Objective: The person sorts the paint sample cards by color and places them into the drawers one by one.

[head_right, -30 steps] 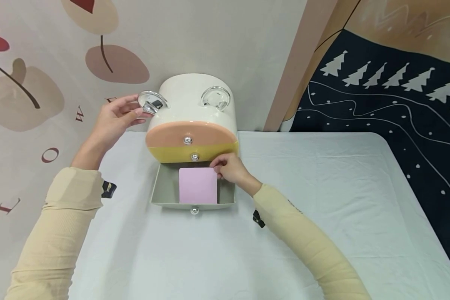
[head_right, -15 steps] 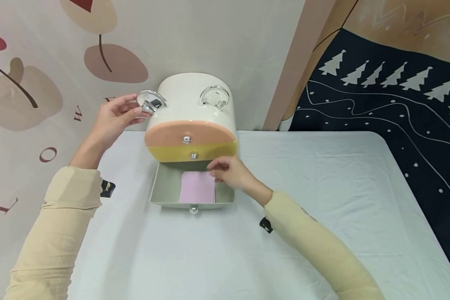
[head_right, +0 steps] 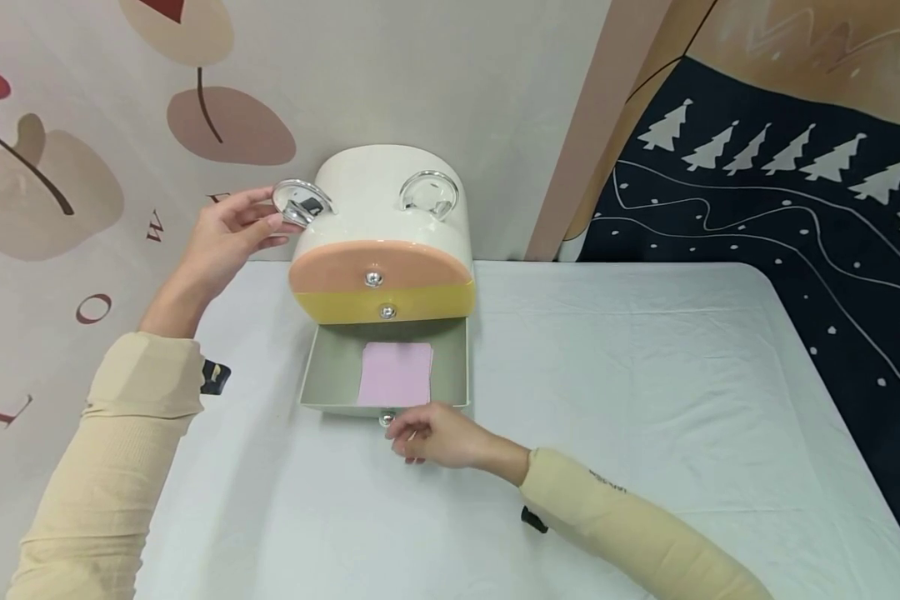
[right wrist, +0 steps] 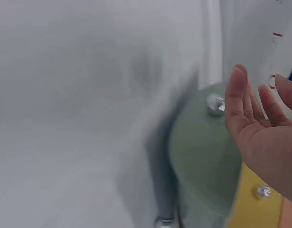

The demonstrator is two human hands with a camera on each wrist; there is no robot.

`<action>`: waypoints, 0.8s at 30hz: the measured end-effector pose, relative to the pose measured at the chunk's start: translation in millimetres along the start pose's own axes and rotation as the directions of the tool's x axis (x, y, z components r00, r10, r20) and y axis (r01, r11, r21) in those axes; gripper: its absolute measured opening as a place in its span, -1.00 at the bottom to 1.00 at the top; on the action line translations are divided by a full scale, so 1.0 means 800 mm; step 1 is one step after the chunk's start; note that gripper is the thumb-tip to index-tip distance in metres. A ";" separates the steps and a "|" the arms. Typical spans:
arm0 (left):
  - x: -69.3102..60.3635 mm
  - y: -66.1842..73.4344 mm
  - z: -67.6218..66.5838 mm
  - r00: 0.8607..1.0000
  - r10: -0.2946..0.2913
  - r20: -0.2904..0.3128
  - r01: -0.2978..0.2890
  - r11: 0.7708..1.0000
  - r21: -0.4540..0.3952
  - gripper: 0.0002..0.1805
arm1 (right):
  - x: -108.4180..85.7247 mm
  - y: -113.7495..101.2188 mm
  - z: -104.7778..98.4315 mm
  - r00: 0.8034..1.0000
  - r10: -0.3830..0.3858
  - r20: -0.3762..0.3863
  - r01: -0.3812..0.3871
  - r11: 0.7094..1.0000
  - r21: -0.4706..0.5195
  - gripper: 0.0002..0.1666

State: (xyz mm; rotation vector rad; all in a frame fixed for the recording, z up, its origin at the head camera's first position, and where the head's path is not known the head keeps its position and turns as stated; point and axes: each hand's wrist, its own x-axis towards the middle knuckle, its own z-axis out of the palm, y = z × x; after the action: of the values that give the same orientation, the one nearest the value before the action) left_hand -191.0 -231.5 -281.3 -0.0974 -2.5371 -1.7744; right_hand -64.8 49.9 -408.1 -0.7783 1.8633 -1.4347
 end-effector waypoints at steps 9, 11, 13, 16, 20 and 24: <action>-0.001 0.000 0.000 1.000 0.027 0.002 -0.027 0.999 -0.024 -0.55 | 0.009 0.037 0.015 0.999 0.048 -0.022 -0.050 0.993 -0.110 -0.67; -0.001 0.001 0.001 1.000 0.023 0.001 -0.023 0.999 -0.029 -0.54 | 0.012 0.038 0.014 0.999 0.033 -0.035 -0.037 0.993 -0.117 -0.65; -0.001 0.001 0.001 1.000 0.021 0.003 -0.021 0.999 -0.029 -0.54 | 0.015 0.038 0.012 0.999 0.022 -0.040 -0.026 0.994 -0.110 -0.64; -0.001 0.001 0.000 1.000 0.023 0.002 -0.023 0.999 -0.026 -0.54 | 0.017 0.037 0.008 0.999 0.010 -0.032 -0.014 0.994 -0.109 -0.63; -0.001 0.002 -0.001 1.000 0.022 0.001 -0.022 1.000 -0.015 -0.54 | 0.021 0.039 0.001 0.999 0.004 -0.045 -0.008 0.995 -0.104 -0.64; -0.002 0.002 0.000 1.000 0.021 0.003 -0.021 1.000 -0.015 -0.54 | 0.029 0.038 -0.011 0.997 0.006 -0.078 -0.011 0.998 -0.065 -0.65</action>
State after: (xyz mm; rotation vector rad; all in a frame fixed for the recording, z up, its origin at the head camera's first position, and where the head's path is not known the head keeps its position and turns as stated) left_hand -189.6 -231.4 -279.7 -0.1269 -2.5159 -1.7877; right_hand -88.3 43.7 -438.9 -0.7543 1.9788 -1.4238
